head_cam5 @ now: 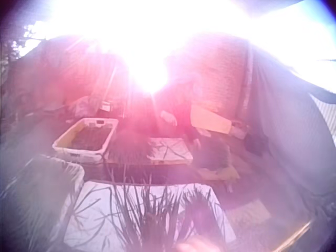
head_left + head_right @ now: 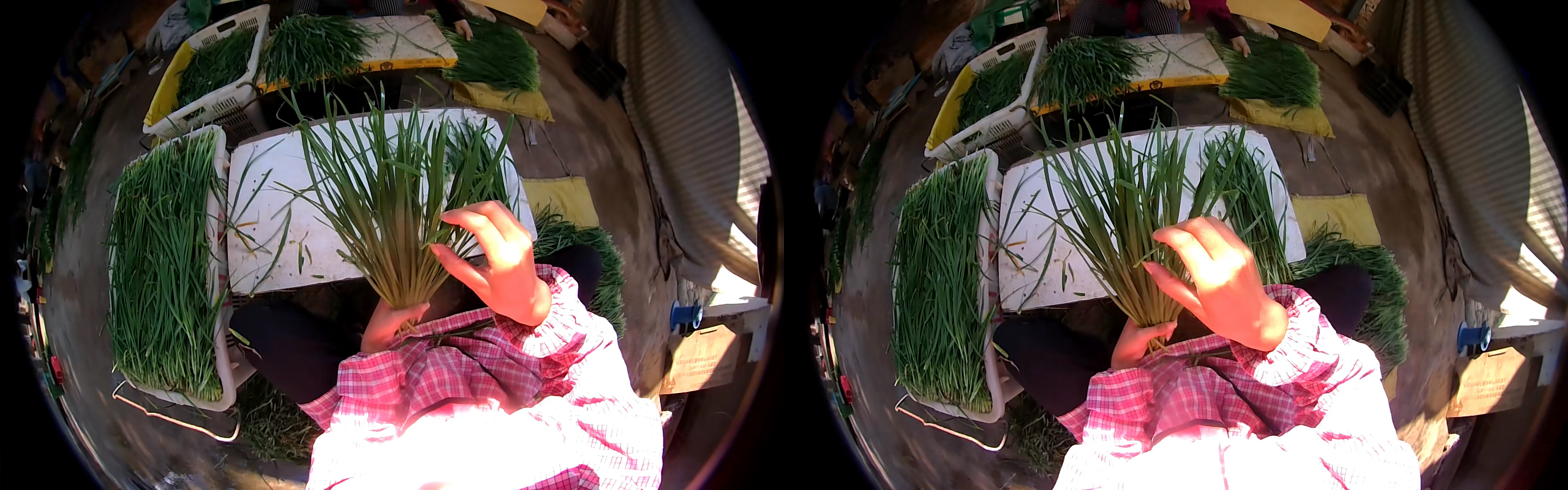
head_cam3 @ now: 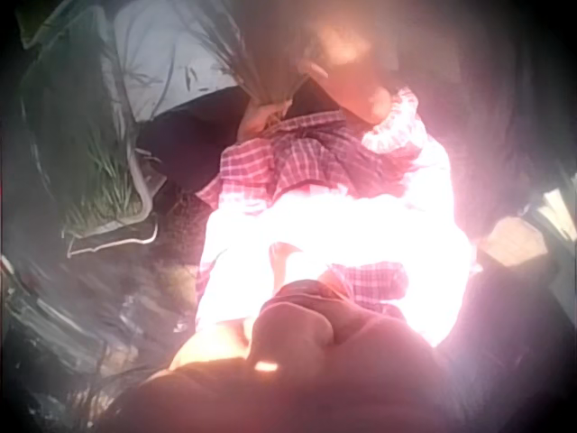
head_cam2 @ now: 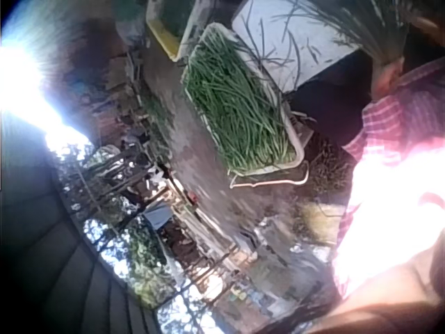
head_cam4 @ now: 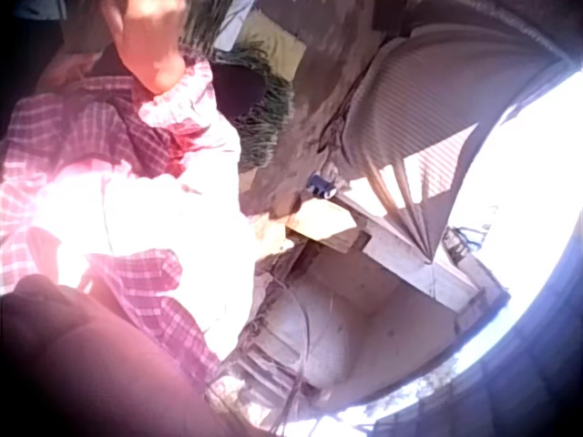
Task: The person trims and sorts green leafy vegetables by hand, removing yellowed or dry leaves from bunches and placing them onto a white table.
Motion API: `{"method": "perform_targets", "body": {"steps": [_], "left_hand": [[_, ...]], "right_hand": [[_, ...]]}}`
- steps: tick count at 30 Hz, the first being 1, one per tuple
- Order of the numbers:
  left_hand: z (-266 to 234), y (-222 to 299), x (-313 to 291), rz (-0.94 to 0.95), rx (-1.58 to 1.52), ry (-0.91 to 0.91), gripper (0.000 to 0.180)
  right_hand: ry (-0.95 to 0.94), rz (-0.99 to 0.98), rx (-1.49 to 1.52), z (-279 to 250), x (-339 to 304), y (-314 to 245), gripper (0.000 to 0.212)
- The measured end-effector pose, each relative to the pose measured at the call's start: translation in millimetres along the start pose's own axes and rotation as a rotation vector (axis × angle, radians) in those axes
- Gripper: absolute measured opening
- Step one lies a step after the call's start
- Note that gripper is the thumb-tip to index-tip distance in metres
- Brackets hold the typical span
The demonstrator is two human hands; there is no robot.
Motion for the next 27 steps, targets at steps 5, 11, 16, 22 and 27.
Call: {"method": "perform_targets", "body": {"steps": [5,11,16,22,27], "left_hand": [[3,1,0,0.020,0.026,0.015,0.021],[0,-6,0,-0.015,0.034,0.035,0.019],[0,-5,1,-0.012,0.054,0.017,0.018],[-1,-1,-1,-0.014,0.057,0.033,0.016],[-12,-8,-1,-0.009,0.038,0.038,0.024]], "right_hand": [[-0.022,0.150,-0.118,13,12,26,0.030],[-0.193,0.332,0.080,28,15,42,0.031],[-0.145,0.247,0.107,27,16,42,0.028],[-0.191,0.356,0.244,26,18,45,0.018],[-0.296,0.388,0.377,1,18,50,0.010]]}}
Point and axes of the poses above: each hand's wrist, its own x-axis towards the middle knuckle, its own z-axis out of the palm, y = z × x, the point moved 3 cm from there along x, towards the middle knuckle, and after that the axes turned 8 degrees about x, right-handed, at the moved point
